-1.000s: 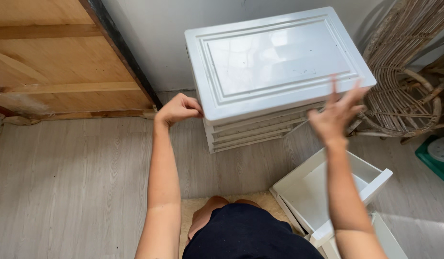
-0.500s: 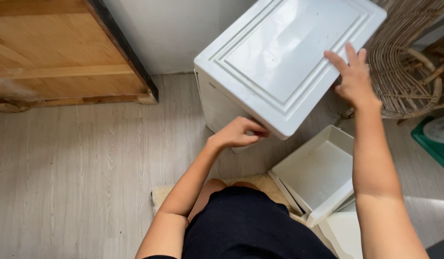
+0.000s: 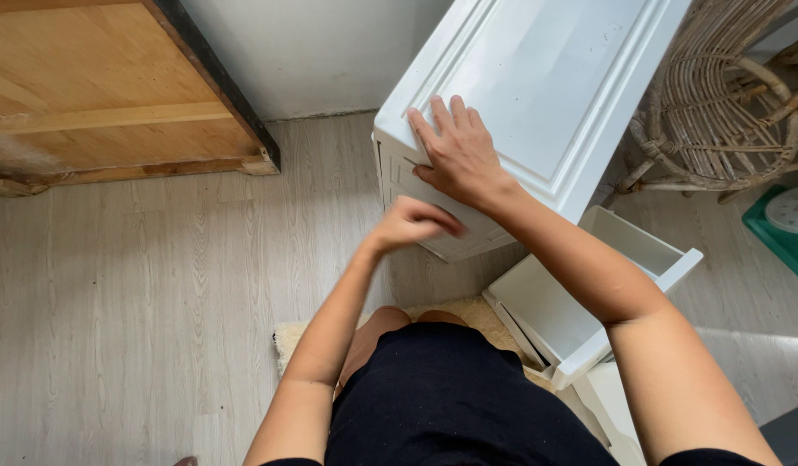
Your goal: The person disassembles a white plastic storage unit by removing drawers and detaching the lid and side panels. They place the removed parts on the floor and continue to separate the frame components by hand.
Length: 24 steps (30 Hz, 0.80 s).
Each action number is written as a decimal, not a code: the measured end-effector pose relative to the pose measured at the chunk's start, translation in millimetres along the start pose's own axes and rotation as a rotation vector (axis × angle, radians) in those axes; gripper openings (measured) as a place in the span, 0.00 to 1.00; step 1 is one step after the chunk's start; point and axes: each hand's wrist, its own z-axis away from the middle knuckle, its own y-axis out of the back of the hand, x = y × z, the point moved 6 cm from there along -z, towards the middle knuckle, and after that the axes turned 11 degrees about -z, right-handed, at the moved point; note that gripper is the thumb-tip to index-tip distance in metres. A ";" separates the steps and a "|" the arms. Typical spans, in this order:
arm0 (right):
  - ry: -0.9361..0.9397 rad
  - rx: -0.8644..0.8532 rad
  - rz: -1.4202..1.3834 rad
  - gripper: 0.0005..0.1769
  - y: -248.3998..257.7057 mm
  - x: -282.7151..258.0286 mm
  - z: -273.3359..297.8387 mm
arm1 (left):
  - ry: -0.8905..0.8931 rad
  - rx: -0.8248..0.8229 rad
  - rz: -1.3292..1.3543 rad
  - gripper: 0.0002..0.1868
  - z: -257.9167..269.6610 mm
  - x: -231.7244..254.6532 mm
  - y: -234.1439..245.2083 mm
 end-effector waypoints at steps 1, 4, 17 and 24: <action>-0.015 -0.009 0.032 0.51 -1.9 0.1 -4.2 | 0.007 0.229 0.074 0.16 9.3 -6.3 30.5; -0.024 -0.011 0.103 0.52 -14.2 -4.5 -10.6 | -0.068 0.747 0.103 0.17 31.9 -15.8 93.0; 0.055 -0.086 0.177 0.49 -25.5 -11.4 -41.7 | -0.122 0.595 0.126 0.42 -13.1 -18.7 103.3; 0.067 -0.051 0.187 0.48 5.4 -21.6 -48.6 | -0.082 0.673 0.164 0.36 -19.2 -47.9 101.2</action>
